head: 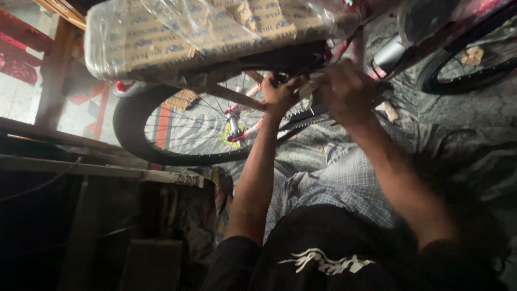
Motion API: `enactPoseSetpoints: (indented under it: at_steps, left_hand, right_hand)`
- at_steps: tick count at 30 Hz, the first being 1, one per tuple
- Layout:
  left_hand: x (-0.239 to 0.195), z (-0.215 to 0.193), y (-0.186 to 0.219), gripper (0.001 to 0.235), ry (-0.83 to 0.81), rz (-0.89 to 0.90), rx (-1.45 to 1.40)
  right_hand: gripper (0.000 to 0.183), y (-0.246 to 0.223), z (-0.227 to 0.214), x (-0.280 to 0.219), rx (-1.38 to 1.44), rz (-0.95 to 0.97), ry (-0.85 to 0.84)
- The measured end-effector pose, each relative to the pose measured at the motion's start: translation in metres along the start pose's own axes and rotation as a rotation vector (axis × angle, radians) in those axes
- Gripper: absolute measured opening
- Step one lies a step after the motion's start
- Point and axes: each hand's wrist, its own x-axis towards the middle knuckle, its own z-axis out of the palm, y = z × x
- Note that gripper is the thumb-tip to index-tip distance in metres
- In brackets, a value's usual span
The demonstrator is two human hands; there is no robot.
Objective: The person works on a bicycle, using a wrench to tighten bolts on the front fork and handlebar area. They then flip the bicycle upside down and continue tightening bolts on the rear wheel and chain area.
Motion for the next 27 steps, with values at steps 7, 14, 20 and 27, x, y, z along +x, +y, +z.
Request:
enactPoseSetpoints:
  at_steps: [7, 14, 20, 27]
  left_hand:
    - [0.006, -0.005, -0.023, 0.012, 0.111, -0.243, -0.173]
    - [0.004, 0.0, -0.011, 0.013, 0.016, -0.225, -0.333]
    - [0.001, -0.001, 0.0, 0.02, -0.004, -0.036, -0.001]
    - [0.004, 0.002, -0.002, 0.026, 0.07, -0.222, -0.345]
  right_hand:
    - [0.035, -0.022, -0.001, 0.016, -0.265, -0.125, -0.339]
    - [0.02, -0.028, 0.013, 0.019, -0.574, -0.214, -0.362]
    - [0.015, -0.031, 0.026, 0.013, -0.395, -0.071, -0.407]
    - [0.013, -0.029, 0.03, 0.016, -0.482, -0.115, -0.437]
